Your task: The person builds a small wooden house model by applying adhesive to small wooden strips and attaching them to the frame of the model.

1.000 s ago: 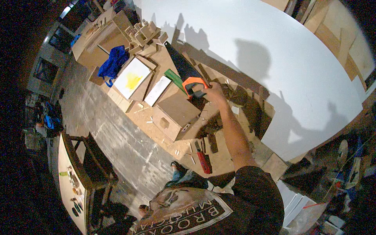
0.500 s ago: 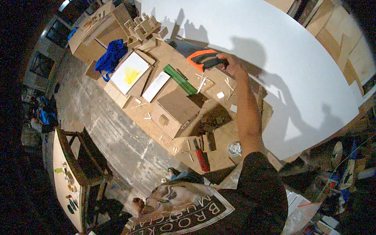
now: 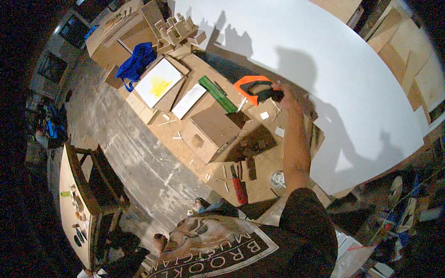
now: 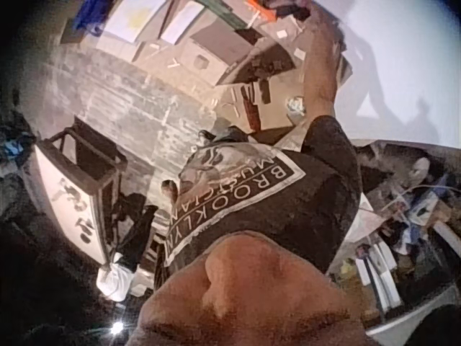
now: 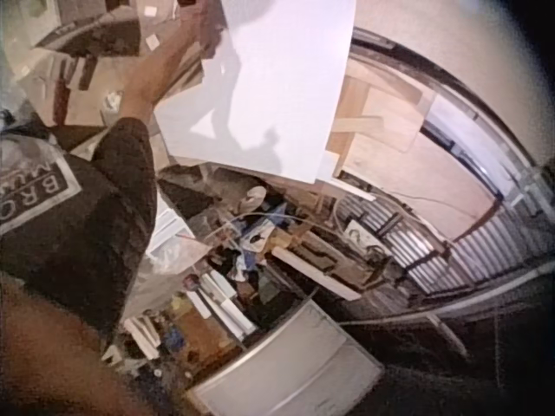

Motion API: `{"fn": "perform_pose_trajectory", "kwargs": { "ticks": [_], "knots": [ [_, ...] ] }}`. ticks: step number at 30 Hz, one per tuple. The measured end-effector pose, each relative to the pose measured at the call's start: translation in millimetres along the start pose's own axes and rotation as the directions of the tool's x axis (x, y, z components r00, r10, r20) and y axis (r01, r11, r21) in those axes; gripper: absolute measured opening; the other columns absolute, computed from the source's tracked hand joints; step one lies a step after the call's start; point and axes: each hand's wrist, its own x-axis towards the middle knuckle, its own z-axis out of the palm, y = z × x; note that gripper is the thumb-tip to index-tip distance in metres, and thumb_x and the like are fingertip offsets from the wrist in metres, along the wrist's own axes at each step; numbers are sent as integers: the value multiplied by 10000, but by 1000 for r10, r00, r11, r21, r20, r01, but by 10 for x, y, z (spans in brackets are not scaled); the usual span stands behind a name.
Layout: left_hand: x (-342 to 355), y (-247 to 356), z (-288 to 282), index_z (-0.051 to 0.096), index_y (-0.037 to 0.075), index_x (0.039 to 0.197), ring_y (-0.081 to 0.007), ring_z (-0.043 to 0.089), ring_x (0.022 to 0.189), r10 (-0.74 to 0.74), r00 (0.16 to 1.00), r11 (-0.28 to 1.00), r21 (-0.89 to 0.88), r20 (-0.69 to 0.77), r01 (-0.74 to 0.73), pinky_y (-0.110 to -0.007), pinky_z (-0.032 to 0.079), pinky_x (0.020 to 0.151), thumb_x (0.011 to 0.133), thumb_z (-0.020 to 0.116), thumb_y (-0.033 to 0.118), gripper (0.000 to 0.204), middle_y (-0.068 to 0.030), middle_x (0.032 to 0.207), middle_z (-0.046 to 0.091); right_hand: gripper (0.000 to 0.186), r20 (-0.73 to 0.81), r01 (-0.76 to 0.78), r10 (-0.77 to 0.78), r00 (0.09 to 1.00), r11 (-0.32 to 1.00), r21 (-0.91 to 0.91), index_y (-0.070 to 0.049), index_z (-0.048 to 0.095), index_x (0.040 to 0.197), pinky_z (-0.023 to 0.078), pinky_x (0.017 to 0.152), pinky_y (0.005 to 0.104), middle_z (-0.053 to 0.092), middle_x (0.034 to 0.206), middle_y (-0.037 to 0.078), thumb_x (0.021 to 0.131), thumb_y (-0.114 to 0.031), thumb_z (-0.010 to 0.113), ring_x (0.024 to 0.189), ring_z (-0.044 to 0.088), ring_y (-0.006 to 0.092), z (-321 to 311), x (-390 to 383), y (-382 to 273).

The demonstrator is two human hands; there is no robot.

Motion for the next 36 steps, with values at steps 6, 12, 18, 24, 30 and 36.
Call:
{"fn": "perform_pose_trajectory", "kwargs": {
  "ticks": [6,12,18,24,30,36],
  "knots": [
    [-140,81,32,496,-14,658,-218,478,549,-26,999,996,-88,31,28,-392,432,538,683,560,90,124,-118,606,532,244,360,308,-119,925,790,-529,-16,690,998,520,875,293,691,1011,58,762,-65,732,936,646,226,-461,228,374],
    [-72,-128,-71,530,-22,712,-185,470,577,68,997,997,35,-20,-67,-343,422,553,671,570,69,108,-84,634,515,457,507,337,116,854,619,-709,-18,656,1190,496,906,380,620,1228,96,811,-254,755,1077,611,221,-183,334,638],
    [-8,-169,-90,487,-17,677,-226,489,573,-65,997,997,-33,49,67,-387,431,556,671,600,125,182,-92,609,501,520,239,87,315,918,429,-899,-14,616,1258,478,871,358,625,1198,95,829,-284,733,1042,595,196,-87,212,560],
    [-295,132,87,508,-36,697,-283,521,570,45,996,981,187,77,-59,-420,457,581,668,585,130,185,-137,625,544,241,352,335,-68,934,-180,-925,12,693,842,508,651,409,654,726,176,797,-221,648,697,657,240,388,491,330],
    [-424,-182,-192,527,-38,706,-289,539,592,-174,983,977,113,-57,179,-417,455,584,671,557,80,127,-161,650,569,306,99,63,-261,960,-143,-988,29,710,959,537,854,488,686,1001,269,778,-204,626,990,681,386,994,744,626],
    [-649,-123,-141,534,-37,761,-296,553,606,-147,987,958,258,62,126,-430,457,592,766,620,192,245,-179,662,571,408,-5,-50,-313,950,-135,-990,47,686,1072,530,891,479,663,1147,264,759,-214,672,1079,652,398,1081,929,827]
  ]
}}
